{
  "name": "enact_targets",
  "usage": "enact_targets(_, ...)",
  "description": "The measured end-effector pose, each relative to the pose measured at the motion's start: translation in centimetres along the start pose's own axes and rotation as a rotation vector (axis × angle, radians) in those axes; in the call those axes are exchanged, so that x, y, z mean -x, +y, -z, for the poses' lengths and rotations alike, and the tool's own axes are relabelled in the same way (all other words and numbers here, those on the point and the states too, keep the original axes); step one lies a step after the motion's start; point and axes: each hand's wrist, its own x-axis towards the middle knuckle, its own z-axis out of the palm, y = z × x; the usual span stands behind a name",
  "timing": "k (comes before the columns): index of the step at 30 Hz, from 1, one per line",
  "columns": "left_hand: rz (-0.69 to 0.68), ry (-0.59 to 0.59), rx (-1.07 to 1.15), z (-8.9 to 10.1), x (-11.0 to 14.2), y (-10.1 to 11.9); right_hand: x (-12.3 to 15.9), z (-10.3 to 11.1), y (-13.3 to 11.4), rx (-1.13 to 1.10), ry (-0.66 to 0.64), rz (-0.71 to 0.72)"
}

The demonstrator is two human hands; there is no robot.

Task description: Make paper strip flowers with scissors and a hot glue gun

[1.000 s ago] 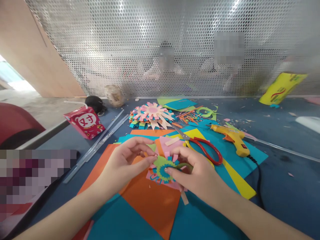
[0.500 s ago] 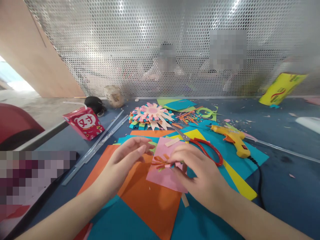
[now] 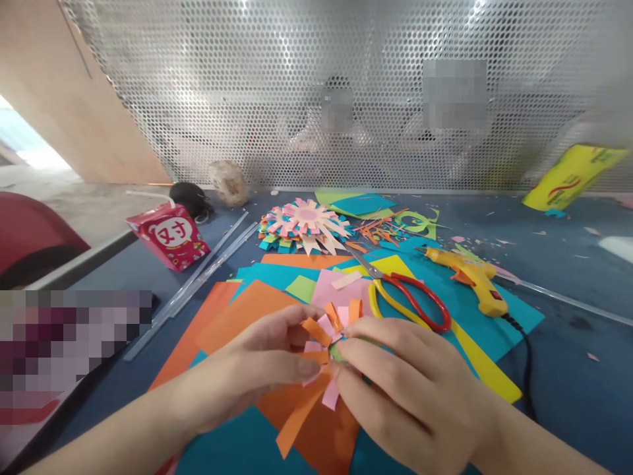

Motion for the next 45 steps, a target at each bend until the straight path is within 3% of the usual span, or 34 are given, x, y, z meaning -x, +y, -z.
enact_targets(5, -0.040, 0.041, 0.008, 0.2, -0.4, -0.4, 0.4, 0.1, 0.0, -0.014, -0.004, -0.076)
enact_targets(12, -0.078, 0.063, 0.007, 0.2, -0.5, -0.2, 0.3, 0.4, 1.6, -0.007, -0.099, 0.104)
enact_targets(15, -0.099, 0.080, 0.017, 0.2, -0.4, -0.1, 0.3, 0.5, 2.2, 0.097, -0.070, 0.170)
enact_targets(19, -0.118, 0.114, -0.018, 0.2, -0.3, 0.0, 0.2, 0.4, 2.3, 0.237, -0.050, 0.150)
enact_targets(25, -0.112, 0.133, -0.032, 0.3, -0.3, 0.0, -0.2, 0.3, 2.0, 0.268, -0.048, 0.144)
enact_targets(29, -0.110, 0.147, -0.013, 0.5, -0.6, 0.1, -0.4, -0.1, 1.7, 0.191, -0.084, 0.032)
enact_targets(37, -0.131, 0.248, 0.009, 1.2, -1.3, 0.0, -0.8, -0.8, 2.2, 0.045, -0.020, -0.150)
enact_targets(45, -0.262, 0.311, 0.092, 2.0, -1.8, 0.1, -0.6, -1.4, 5.2, -0.163, 0.292, -0.633)
